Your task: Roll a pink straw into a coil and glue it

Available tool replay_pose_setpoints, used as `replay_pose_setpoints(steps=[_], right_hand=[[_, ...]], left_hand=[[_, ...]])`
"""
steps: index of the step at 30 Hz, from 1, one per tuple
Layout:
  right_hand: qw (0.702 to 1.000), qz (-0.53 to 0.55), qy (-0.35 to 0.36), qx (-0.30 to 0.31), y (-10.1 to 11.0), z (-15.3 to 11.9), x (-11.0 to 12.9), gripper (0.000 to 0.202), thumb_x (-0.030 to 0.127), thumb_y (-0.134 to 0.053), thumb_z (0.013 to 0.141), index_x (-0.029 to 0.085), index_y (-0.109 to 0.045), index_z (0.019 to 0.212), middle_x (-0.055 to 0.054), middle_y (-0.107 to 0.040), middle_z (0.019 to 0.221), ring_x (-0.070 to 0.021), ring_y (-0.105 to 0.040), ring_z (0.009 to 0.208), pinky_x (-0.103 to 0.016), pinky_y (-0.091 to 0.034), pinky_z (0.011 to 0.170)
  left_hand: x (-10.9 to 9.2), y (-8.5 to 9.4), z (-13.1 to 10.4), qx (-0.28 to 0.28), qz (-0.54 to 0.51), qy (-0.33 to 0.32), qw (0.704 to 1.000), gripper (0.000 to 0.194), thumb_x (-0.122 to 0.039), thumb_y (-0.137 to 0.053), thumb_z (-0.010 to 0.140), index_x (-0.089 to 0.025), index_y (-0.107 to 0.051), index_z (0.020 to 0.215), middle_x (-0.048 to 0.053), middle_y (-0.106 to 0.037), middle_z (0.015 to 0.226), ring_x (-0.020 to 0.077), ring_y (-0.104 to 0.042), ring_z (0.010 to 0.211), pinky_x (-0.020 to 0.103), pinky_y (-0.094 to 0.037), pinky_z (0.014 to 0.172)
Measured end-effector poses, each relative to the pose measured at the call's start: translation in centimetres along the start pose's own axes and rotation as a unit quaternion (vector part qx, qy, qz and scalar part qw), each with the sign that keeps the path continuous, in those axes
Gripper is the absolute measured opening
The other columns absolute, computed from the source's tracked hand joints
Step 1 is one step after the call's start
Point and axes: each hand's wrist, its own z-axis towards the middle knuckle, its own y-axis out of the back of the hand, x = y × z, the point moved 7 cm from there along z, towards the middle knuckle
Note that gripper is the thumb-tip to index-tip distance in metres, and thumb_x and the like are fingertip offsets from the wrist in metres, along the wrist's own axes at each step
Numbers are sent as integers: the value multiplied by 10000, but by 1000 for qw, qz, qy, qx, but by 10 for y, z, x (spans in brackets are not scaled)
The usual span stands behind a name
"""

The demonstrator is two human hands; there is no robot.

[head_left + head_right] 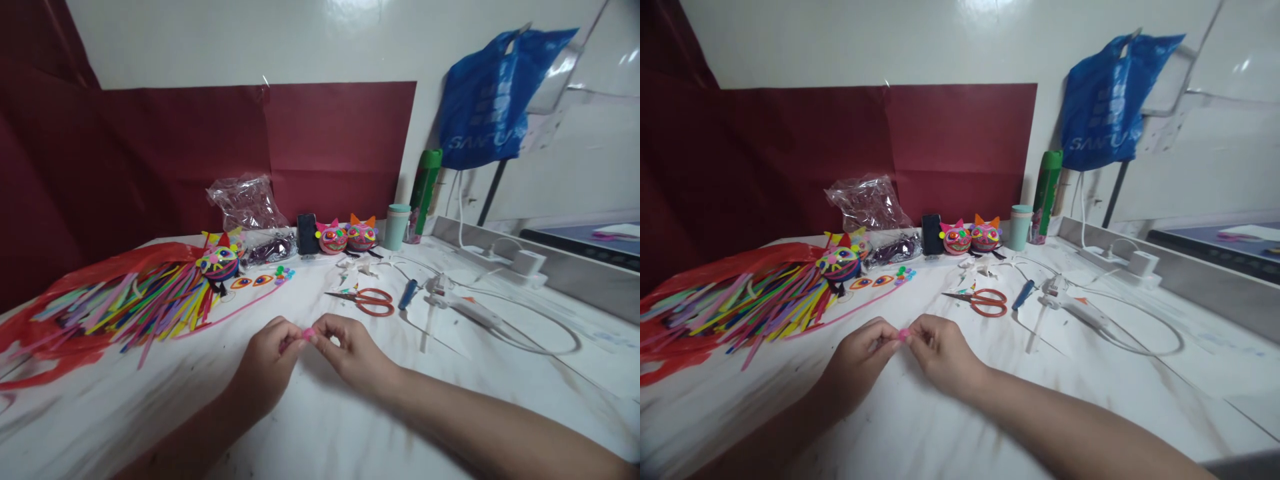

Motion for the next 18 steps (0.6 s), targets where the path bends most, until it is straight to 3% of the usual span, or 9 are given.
replay_pose_setpoints(steps=[3, 5, 10, 18], right_hand=[[998, -58, 20, 23, 2, 0, 5, 169, 235, -500, 794, 140, -547, 663, 17, -489, 584, -98, -417, 554, -206, -313, 507], [997, -70, 24, 38, 1, 0, 5, 163, 229, -508, 789, 139, -555, 661, 17, -499, 581, -95, -414, 547, -205, -300, 496], [994, 97, -24, 44, -6, 1, -5, 226, 358, -539, 782, 140, -581, 743, 10, -527, 628, -102, -444, 588, -220, -356, 557], [985, 157, -69, -15, -3, -1, -15, 356, 502, -564, 735, 151, -523, 694, 33, -434, 580, -91, -362, 547, -219, -319, 519]], left_hand=[[-4, 0, -2, -1, 24, -27, 999, 187, -253, -461, 770, -170, -476, 602, -28, -432, 615, 117, -432, 602, 235, -335, 584], [-3, 0, -2, 10, 11, 1, 1000, 186, -261, -473, 752, -171, -472, 589, -32, -427, 604, 113, -415, 586, 230, -328, 567], [5, 0, -3, 17, -85, 93, 992, 188, -314, -483, 730, -172, -471, 608, -54, -370, 558, 95, -342, 539, 210, -298, 510], [2, -4, -2, 18, -101, 92, 991, 156, -288, -499, 712, -160, -533, 630, -30, -474, 580, 112, -424, 574, 218, -347, 548]])
